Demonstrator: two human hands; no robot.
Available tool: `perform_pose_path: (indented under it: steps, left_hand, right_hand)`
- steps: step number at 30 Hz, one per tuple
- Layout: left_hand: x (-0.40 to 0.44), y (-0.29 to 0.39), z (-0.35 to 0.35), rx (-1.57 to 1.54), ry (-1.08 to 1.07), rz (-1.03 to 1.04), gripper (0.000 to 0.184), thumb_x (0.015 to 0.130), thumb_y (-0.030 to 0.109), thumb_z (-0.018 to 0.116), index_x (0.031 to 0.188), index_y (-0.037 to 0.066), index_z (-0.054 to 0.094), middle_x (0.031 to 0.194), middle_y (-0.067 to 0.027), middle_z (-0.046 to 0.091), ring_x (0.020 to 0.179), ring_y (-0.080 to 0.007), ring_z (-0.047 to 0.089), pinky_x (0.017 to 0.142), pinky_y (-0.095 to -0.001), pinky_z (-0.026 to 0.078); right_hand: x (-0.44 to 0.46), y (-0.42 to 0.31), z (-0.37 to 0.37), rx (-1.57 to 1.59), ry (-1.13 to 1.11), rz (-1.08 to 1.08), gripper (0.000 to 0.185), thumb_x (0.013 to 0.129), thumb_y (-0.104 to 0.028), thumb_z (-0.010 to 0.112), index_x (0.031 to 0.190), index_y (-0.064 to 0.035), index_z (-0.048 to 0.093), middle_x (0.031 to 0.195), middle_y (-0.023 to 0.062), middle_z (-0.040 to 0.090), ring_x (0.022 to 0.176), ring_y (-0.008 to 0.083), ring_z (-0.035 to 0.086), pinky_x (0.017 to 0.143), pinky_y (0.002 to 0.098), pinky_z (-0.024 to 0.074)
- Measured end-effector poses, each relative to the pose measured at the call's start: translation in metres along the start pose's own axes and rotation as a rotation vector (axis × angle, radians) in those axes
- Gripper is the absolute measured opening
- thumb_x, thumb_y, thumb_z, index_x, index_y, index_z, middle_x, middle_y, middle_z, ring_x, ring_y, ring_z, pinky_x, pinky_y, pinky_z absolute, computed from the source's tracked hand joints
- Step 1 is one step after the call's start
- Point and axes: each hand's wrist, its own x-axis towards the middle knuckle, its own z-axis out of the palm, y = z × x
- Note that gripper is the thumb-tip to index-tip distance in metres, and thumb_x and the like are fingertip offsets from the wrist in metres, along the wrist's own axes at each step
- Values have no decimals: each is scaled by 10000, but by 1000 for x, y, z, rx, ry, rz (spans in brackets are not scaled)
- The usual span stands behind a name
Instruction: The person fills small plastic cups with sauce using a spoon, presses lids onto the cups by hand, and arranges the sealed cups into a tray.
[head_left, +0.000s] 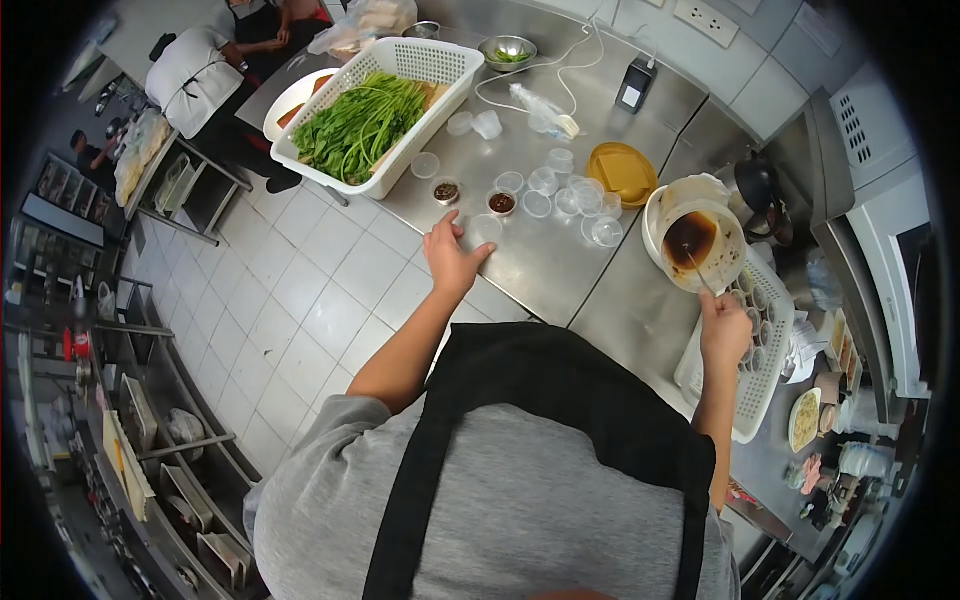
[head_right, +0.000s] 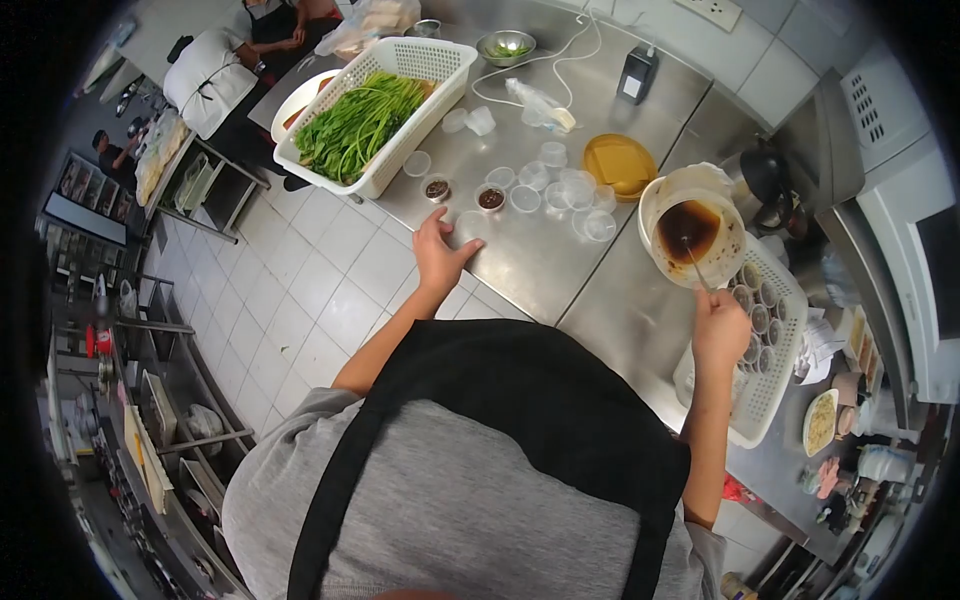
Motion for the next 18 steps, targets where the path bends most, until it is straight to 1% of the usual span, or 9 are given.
perform_pose_path:
  steps: [5,6,8,9,11,12,14,16,18]
  left_hand:
    - [-7,-9,-3,-113,8,29,800,585,207,872,1254,30,471,1048,-113,544,994,-275,499,868,-384,432]
    - [-7,-7,-5,-140,10,67,796,595,211,870,1255,24,466,1075,-126,538,1021,-282,500,879,-388,431]
    - [-5,-13,-11,-43,76,312,785,623,208,861,1266,13,455,1129,-152,529,1074,-295,497,902,-384,426]
    - [-6,-4,-18,-105,84,350,760,658,193,842,1278,5,444,1180,-163,515,1097,-295,495,913,-391,419]
    - [-2,14,-34,-181,74,400,687,700,176,803,1271,10,460,1140,-155,527,1043,-311,490,917,-400,390]
    - [1,30,-46,-97,34,442,621,744,177,755,1270,11,470,1144,-151,527,1045,-319,486,924,-407,376]
    - [13,60,-55,-73,30,542,541,788,174,694,1265,22,491,1172,-152,523,1058,-328,478,921,-414,368]
    - [22,101,-56,-94,32,637,503,802,163,662,1260,30,502,1221,-158,510,1099,-336,466,945,-418,359]
    - [23,141,-57,-170,21,707,475,809,151,642,1252,36,513,1262,-163,496,1141,-340,451,972,-422,346]
  right_hand:
    - [-2,-4,-8,-107,-81,-22,404,804,-409,692,660,-43,602,607,153,595,565,341,578,544,428,437]
    - [-4,-2,-16,-14,-54,-59,382,805,-382,701,664,-41,604,595,149,585,547,320,566,534,413,431]
    - [-4,9,-48,145,89,-99,341,805,-328,718,670,-36,607,570,142,566,510,277,544,515,383,421]
    - [-5,4,-82,229,119,-16,264,820,-224,719,679,-30,607,572,105,554,507,174,496,511,318,400]
    - [-3,36,-132,260,474,-30,238,834,-189,703,692,-26,604,600,77,558,544,134,476,521,286,388]
    - [-4,51,-156,266,639,-52,226,841,-172,695,699,-23,602,614,63,560,563,113,467,525,270,382]
    - [-4,78,-207,225,966,-13,160,859,-156,670,810,-9,633,704,60,589,618,106,504,579,255,419]
    - [11,114,-244,374,1142,-62,187,854,-135,660,986,-5,640,822,87,616,720,145,572,677,271,468]
    - [34,159,-273,-23,1161,23,370,837,-115,659,1181,-9,573,978,125,631,871,210,617,785,311,485]
